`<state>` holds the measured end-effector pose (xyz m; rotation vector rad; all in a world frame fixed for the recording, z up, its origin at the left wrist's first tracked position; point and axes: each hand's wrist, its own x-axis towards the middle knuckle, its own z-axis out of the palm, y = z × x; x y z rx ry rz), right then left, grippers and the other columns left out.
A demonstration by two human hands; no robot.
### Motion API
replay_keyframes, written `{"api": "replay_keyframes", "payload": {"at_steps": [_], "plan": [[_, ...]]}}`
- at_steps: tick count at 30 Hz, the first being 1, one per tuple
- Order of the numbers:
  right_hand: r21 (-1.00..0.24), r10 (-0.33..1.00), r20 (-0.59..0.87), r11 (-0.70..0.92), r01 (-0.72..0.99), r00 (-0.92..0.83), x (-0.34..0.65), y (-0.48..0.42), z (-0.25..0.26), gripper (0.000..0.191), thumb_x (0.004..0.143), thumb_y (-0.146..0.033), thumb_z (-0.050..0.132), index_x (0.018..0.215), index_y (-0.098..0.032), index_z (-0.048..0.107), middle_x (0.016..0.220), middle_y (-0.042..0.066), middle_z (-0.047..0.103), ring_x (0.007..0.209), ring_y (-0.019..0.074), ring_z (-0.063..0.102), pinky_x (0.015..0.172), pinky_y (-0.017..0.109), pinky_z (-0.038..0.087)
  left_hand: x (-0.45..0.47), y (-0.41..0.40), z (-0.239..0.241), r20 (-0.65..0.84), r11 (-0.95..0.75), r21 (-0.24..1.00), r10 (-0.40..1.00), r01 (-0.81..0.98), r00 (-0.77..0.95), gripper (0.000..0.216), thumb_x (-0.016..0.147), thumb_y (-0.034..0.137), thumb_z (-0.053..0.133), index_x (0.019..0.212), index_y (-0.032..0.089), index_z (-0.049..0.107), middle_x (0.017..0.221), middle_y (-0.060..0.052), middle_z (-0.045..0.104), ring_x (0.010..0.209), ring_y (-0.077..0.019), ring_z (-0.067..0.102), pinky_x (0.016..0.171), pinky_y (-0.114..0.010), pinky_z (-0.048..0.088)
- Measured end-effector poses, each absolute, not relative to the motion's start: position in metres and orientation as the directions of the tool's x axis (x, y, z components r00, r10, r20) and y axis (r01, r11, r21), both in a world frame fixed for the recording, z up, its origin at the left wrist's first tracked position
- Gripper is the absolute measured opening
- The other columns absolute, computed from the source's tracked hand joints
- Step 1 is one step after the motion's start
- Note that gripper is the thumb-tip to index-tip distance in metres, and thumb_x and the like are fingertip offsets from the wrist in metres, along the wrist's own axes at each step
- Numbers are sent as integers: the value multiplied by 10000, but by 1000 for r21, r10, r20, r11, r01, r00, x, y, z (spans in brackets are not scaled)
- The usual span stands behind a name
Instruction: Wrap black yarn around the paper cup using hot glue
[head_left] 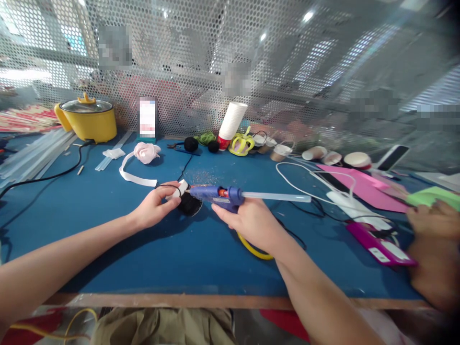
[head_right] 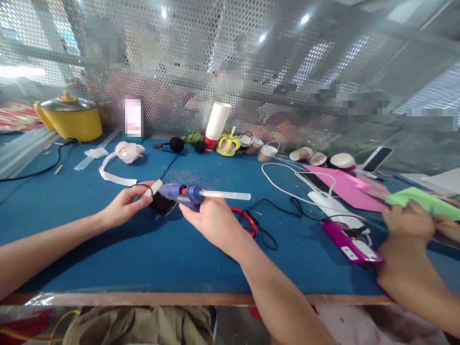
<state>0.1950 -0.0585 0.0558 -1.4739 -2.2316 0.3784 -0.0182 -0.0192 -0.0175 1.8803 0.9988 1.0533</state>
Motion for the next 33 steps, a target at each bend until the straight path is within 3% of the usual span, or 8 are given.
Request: {"api": "replay_keyframes", "payload": {"at_steps": [12,20,33], "plan": [[-487,925,188,379,787,-330,195,-59,57,178,739,-295,543,574,-228,555,442,-11,550,574,186,592,527,264,417,-19,-19,-17,312,-411,880,878,236,363,236,762,396,531,733,179,620,1119,-87,604,1163,-264,449,1006,-353,324],[-601,957,128,285,746,-262,197,-55,61,242,741,-286,542,520,-211,479,403,-37,518,357,116,498,433,242,398,-22,-19,-18,307,-418,881,861,222,405,189,763,340,533,712,172,605,1204,-104,557,1209,-278,409,1017,-376,308],[-617,970,100,235,751,-221,195,-57,64,237,730,-294,542,522,-196,487,391,-35,515,343,110,498,404,224,398,-22,-19,-18,306,-420,882,855,213,418,189,762,331,523,693,160,564,1239,-121,526,1214,-284,400,1024,-402,288]]}}
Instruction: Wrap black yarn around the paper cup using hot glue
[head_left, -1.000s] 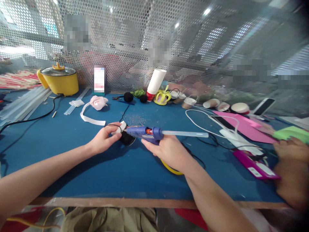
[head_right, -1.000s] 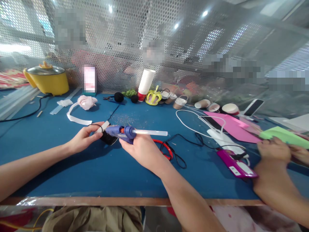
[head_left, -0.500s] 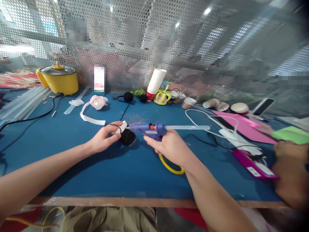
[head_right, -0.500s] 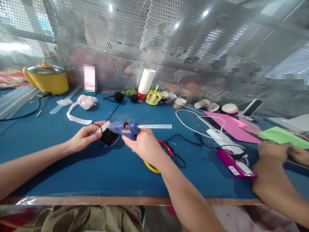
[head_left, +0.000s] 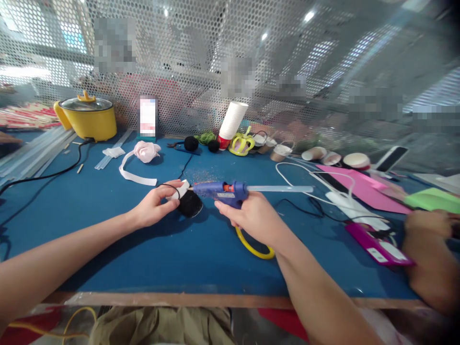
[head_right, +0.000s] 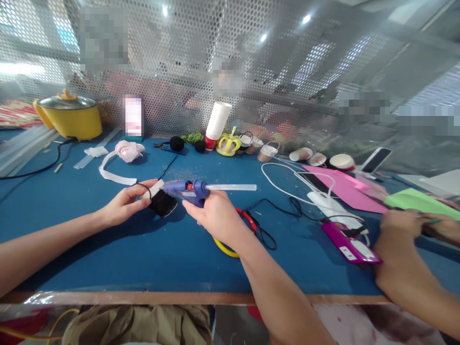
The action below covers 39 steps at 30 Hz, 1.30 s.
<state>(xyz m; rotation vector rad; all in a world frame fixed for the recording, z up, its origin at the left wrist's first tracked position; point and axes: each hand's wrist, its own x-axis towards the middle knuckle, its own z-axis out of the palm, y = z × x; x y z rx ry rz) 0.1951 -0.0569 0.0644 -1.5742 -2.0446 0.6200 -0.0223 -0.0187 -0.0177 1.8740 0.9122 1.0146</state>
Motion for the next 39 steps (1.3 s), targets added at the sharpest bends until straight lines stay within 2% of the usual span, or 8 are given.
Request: {"api": "replay_keyframes", "payload": {"at_steps": [7,17,26,32,39], "plan": [[-644,972,32,198,739,-233,194,-59,67,214,733,-301,536,557,-181,514,401,-37,517,348,100,492,403,209,412,-23,-19,-18,302,-422,879,854,223,423,185,755,331,528,686,160,548,1266,-127,502,1216,-288,399,1025,-402,285],[-631,985,38,153,761,-167,198,-52,62,223,726,-331,540,572,-171,529,401,-18,529,361,113,509,409,219,427,-22,-19,-17,312,-426,881,850,207,424,180,754,326,526,707,155,558,1259,-143,505,1221,-291,393,1026,-408,283],[-654,976,28,181,734,-216,195,-56,65,211,733,-305,541,568,-175,522,402,-28,519,355,104,496,399,210,412,-23,-19,-17,303,-418,882,856,218,419,203,750,351,535,692,159,563,1240,-128,527,1219,-286,397,1030,-409,281],[-580,965,118,257,773,-233,195,-58,65,213,737,-272,532,545,-186,505,406,-37,517,363,106,496,417,218,394,-21,-20,-14,306,-427,874,855,232,418,234,758,381,526,685,161,560,1229,-126,538,1215,-289,402,1026,-400,294],[-449,929,182,370,813,-322,191,-64,60,214,748,-269,516,550,-191,538,515,0,594,600,164,600,566,240,432,-20,-20,-15,321,-450,855,849,257,420,243,775,391,502,722,161,560,1223,-138,540,1214,-288,404,1027,-406,295]]}}
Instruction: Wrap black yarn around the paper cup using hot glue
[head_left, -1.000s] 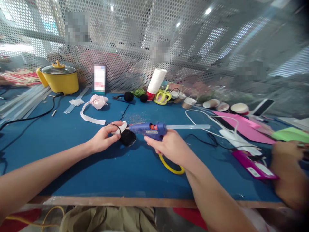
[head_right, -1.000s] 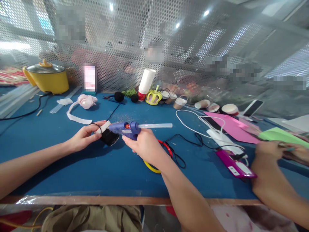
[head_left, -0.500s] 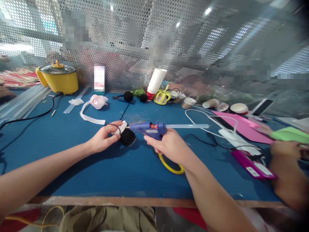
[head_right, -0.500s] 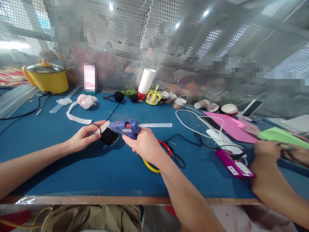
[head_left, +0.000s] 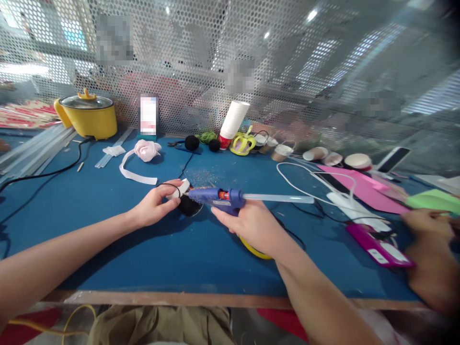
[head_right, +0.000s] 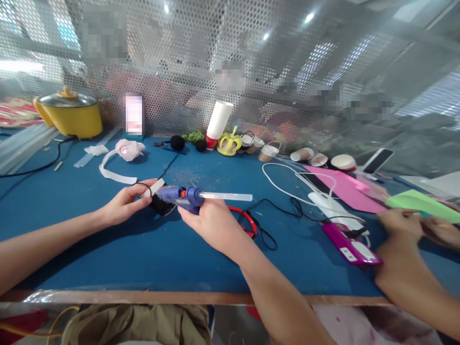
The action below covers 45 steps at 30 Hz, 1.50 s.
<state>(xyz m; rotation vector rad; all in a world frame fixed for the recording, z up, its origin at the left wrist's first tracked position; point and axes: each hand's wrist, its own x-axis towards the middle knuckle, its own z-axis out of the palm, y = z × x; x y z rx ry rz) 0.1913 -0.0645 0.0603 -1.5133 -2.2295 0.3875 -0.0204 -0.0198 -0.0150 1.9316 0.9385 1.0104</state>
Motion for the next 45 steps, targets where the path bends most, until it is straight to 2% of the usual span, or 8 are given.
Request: {"api": "replay_keyframes", "payload": {"at_steps": [6,10,13,30,45], "plan": [[-468,925,172,379,798,-338,191,-65,61,202,745,-267,514,562,-189,548,470,-11,570,553,153,589,539,231,432,-20,-19,-16,316,-449,857,847,254,428,227,779,369,499,724,157,557,1231,-142,532,1219,-285,397,1023,-398,297],[-583,966,65,241,776,-251,194,-60,65,218,736,-295,528,551,-180,524,416,-25,532,392,114,517,433,218,415,-21,-20,-16,322,-447,865,842,226,434,201,769,347,513,725,155,551,1251,-153,511,1222,-286,394,1029,-404,286],[-640,980,1,152,753,-197,196,-57,67,218,734,-320,533,573,-173,528,400,-26,519,357,105,493,402,212,420,-21,-21,-15,308,-429,878,846,212,435,199,759,348,527,687,162,536,1277,-145,489,1230,-287,385,1036,-414,276],[-641,983,15,150,753,-183,200,-47,62,231,736,-347,530,601,-160,530,407,-23,523,359,98,488,424,209,422,-23,-20,-18,319,-434,881,839,189,441,201,755,343,544,665,163,541,1256,-139,507,1273,-286,321,1039,-411,272],[-663,981,13,154,733,-194,199,-48,61,259,733,-359,527,566,-161,542,399,-12,527,357,108,492,410,220,425,-23,-21,-16,307,-421,887,845,191,438,230,738,392,556,686,168,551,1267,-143,499,1250,-294,357,1038,-424,271]]}}
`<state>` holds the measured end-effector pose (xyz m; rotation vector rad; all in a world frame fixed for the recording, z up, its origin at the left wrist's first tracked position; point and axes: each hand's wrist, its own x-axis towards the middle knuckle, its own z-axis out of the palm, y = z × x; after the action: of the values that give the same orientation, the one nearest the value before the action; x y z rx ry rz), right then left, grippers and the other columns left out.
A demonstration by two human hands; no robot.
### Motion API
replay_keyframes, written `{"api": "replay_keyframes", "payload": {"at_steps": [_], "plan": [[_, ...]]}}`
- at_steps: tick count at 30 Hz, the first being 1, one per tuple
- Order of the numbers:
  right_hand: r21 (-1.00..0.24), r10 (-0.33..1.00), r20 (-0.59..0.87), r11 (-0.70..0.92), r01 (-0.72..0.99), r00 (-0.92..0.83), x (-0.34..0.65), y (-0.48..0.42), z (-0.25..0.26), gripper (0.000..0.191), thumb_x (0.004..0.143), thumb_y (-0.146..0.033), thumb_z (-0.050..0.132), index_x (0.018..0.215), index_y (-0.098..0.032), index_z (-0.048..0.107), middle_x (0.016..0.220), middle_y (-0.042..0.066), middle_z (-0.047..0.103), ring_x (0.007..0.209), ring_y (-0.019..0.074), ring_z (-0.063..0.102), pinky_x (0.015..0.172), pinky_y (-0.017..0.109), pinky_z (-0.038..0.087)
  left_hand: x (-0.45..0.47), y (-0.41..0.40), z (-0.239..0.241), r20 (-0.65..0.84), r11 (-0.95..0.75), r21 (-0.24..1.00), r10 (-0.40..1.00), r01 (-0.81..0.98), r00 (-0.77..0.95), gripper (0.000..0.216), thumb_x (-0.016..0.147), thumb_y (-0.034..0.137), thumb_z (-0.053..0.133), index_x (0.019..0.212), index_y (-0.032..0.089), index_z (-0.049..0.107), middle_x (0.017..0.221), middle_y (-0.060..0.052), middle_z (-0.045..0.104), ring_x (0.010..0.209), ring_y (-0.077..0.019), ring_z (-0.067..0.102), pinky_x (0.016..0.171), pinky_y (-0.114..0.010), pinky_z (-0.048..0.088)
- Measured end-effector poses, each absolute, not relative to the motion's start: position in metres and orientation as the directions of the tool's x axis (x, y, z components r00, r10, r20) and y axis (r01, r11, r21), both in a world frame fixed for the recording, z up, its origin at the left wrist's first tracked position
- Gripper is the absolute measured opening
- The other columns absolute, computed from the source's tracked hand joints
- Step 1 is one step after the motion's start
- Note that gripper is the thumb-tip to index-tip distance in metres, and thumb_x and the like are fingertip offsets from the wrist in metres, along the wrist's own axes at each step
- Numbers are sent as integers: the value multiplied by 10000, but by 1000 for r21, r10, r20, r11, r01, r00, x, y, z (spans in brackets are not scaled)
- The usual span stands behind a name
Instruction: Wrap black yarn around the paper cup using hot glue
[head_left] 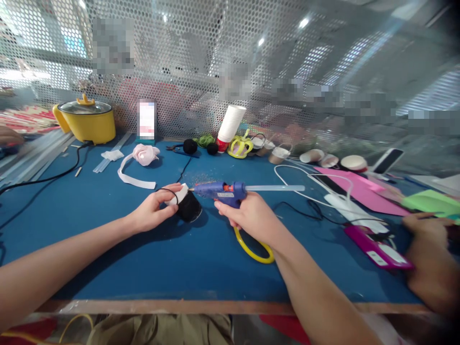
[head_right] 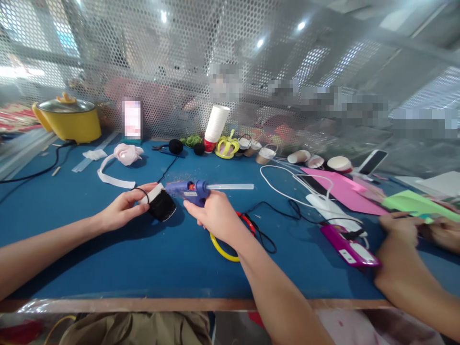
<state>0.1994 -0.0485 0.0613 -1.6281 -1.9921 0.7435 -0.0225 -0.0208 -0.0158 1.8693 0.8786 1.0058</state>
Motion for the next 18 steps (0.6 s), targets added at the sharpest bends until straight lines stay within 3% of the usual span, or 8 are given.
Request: {"api": "replay_keyframes", "payload": {"at_steps": [18], "plan": [[-639,959,31,235,733,-281,194,-61,62,240,747,-317,525,545,-188,524,396,-32,524,360,110,504,403,212,410,-20,-20,-16,324,-445,871,839,207,438,266,773,420,513,728,168,586,1217,-126,546,1236,-299,373,1036,-412,282]]}}
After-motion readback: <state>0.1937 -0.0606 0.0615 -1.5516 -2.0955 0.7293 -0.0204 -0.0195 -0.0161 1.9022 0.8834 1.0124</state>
